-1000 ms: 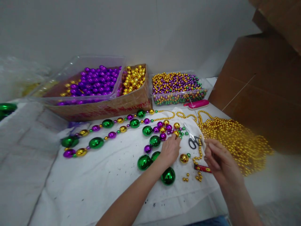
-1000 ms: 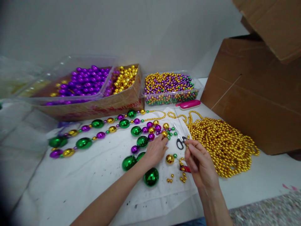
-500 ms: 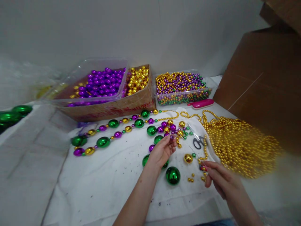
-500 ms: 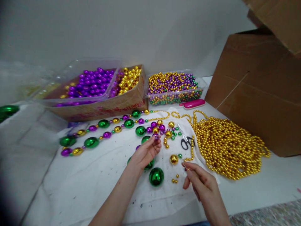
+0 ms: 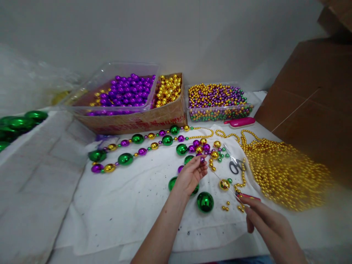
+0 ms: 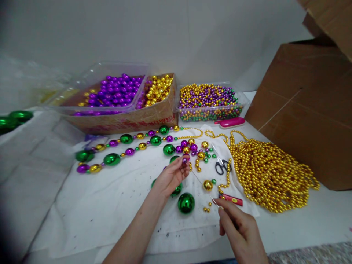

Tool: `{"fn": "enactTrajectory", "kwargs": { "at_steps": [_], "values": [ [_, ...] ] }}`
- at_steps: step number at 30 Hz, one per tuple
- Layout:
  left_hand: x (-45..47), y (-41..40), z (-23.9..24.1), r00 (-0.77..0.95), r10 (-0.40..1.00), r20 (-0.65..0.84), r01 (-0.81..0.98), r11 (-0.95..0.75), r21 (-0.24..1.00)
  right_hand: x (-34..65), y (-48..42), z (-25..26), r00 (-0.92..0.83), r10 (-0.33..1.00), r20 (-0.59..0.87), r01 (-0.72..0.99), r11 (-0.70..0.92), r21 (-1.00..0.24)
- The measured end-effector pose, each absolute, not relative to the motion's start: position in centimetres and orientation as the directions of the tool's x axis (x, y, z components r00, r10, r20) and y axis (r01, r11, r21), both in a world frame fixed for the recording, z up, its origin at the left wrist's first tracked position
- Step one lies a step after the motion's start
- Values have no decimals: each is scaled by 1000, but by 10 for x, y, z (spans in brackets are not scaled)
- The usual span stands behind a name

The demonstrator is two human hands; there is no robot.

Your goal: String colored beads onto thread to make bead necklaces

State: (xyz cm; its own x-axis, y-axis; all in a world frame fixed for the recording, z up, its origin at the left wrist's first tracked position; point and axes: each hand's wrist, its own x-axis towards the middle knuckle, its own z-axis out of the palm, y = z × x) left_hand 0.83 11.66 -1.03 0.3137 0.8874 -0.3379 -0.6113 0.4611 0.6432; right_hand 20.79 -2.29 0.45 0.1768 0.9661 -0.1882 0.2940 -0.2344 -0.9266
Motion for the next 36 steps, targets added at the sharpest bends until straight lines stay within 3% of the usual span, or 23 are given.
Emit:
{"fn": "enactTrajectory", "kwargs": {
  "at_steps": [9, 11, 15, 19, 23, 31, 36],
  "values": [
    [16, 111, -4, 330, 897, -293, -547, 435, 715, 194, -16, 2, 162, 963, -214, 224, -247, -943],
    [20, 108, 1, 362, 888, -284, -505, 443, 741, 187, -8, -1, 162, 964, -210, 135, -232, -963],
    [21, 108, 8, 445, 864, -236, -378, 420, 825, 183, 8, -9, 169, 946, -276, -199, -241, -950],
    [15, 126, 6, 295, 926, -233, -215, 302, 929, 194, 13, -18, 169, 937, -304, -360, -229, -904],
    [16, 150, -1, 169, 969, -181, -33, 189, 981, 201, 6, -26, 142, 925, -352, -429, -263, -864],
    [2, 159, -5, 2, 995, -97, 73, 97, 993, 213, -3, -37, 199, 891, -408, -400, -306, -864],
    [-12, 143, -11, -56, 992, 116, 354, -89, 931, 214, -1, -37, 176, 895, -410, -362, -328, -872]
  ]
}}
